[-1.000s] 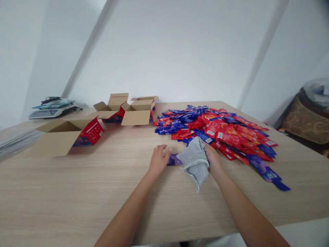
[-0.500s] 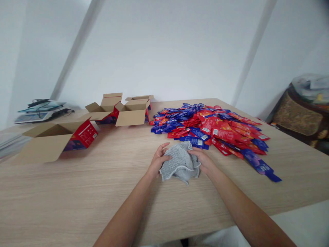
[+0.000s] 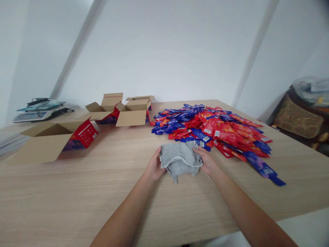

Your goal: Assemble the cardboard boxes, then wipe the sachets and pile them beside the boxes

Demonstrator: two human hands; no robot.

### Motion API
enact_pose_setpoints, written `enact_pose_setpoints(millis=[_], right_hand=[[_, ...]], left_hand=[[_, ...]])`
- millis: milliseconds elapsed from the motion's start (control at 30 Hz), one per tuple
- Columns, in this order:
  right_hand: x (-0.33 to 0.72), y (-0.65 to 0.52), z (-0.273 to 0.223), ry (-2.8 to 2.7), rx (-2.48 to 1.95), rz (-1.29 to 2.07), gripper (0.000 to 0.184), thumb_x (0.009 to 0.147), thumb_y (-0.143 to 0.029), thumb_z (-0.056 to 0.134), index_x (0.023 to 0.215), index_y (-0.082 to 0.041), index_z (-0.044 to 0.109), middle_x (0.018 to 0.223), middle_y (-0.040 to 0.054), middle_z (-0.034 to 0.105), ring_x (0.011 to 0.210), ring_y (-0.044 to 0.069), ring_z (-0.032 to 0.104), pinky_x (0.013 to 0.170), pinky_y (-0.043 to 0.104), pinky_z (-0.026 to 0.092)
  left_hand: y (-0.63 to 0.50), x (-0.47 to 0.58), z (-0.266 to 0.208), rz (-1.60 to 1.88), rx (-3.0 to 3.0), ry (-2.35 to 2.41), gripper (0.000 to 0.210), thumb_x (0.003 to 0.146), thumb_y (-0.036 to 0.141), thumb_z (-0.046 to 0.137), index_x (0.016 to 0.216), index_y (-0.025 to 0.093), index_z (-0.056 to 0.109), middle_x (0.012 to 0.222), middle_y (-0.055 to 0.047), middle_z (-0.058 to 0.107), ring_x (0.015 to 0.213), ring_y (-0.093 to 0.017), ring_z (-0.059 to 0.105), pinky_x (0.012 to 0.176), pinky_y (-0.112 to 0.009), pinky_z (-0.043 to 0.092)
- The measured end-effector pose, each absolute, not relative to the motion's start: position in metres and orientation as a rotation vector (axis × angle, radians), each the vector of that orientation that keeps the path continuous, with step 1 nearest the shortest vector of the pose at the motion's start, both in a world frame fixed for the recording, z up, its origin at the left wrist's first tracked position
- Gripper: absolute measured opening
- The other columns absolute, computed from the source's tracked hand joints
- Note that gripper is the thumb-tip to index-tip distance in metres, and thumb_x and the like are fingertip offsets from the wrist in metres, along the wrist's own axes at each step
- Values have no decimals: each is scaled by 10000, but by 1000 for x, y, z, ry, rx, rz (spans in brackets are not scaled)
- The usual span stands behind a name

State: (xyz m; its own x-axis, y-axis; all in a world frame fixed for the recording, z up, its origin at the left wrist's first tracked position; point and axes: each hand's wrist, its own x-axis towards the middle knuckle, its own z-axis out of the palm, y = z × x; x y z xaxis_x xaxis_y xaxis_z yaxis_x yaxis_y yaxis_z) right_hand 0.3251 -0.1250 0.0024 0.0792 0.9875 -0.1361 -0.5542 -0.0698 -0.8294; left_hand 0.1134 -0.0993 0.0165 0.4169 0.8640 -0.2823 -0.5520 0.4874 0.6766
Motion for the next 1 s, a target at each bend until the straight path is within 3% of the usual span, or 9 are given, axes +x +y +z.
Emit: enact_pose_setpoints(millis=[133, 233, 367, 467, 567, 667, 767, 900, 1000], right_hand=[[327, -121, -1, -638, -912, 1348, 280, 664, -270, 692, 939, -250, 640, 928, -8, 717, 856, 186, 662, 725, 271, 517], [327, -120, 0, -679, -892, 1268, 338, 676, -312, 683, 1006, -272, 621, 999, -20, 701, 924, 176, 646, 770, 265, 505], [326, -122, 2, -731, -967, 1232, 312, 664, -338, 701, 960, -260, 641, 971, -14, 709, 947, 184, 640, 792, 268, 493], [327, -126, 6, -775, -955, 1267, 335, 627, -336, 738, 935, -234, 657, 963, 3, 712, 923, 205, 647, 771, 282, 500], [329, -126, 10, -757, -910, 1208, 398, 624, -377, 742, 984, -237, 648, 981, 3, 707, 899, 207, 651, 741, 284, 504], [334, -124, 10, -761, -980, 1123, 398, 643, -432, 724, 978, -230, 652, 927, 2, 716, 866, 215, 652, 707, 290, 502], [347, -123, 15, -736, -1049, 1034, 402, 654, -451, 712, 977, -218, 652, 881, 3, 716, 818, 217, 651, 694, 306, 503], [374, -130, 48, -700, -1068, 857, 405, 654, -445, 711, 975, -203, 656, 817, 10, 706, 758, 218, 647, 675, 317, 508], [378, -141, 78, -905, -1120, 756, 343, 678, -429, 697, 945, -215, 669, 754, 3, 690, 751, 224, 632, 689, 329, 502]], left_hand=[[-105, 120, 14, 975, 691, 793, 308, 656, 163, 684, 957, 151, 620, 861, -47, 700, 727, -163, 650, 687, -269, 512], [-105, 118, 15, 1127, 874, 747, 366, 589, 80, 647, 943, 168, 613, 866, -23, 695, 740, -154, 642, 678, -247, 494], [-103, 110, 19, 1062, 1033, 680, 433, 489, 35, 568, 904, 155, 609, 839, -25, 692, 728, -179, 643, 584, -230, 461], [-107, 107, 26, 963, 1056, 624, 445, 478, 67, 599, 916, 142, 605, 823, -45, 689, 705, -205, 642, 570, -255, 462], [-113, 111, 30, 903, 1065, 575, 398, 578, 168, 680, 969, 148, 607, 863, -61, 681, 743, -193, 635, 663, -282, 478], [-115, 120, 24, 856, 1086, 652, 267, 686, 320, 689, 875, 145, 622, 793, -50, 657, 667, -136, 601, 639, -244, 458], [-110, 124, 12, 856, 1200, 746, 276, 689, 386, 688, 806, 153, 597, 718, -20, 616, 608, -114, 562, 598, -231, 437], [-99, 116, 3, 1012, 1656, 992, 233, 763, 373, 591, 895, 180, 595, 885, -60, 628, 850, -193, 583, 806, -343, 450], [-95, 112, -3, 989, 2062, 1139, 361, 753, 328, 602, 1093, 208, 573, 1164, -101, 570, 1128, -255, 471, 992, -414, 329]])
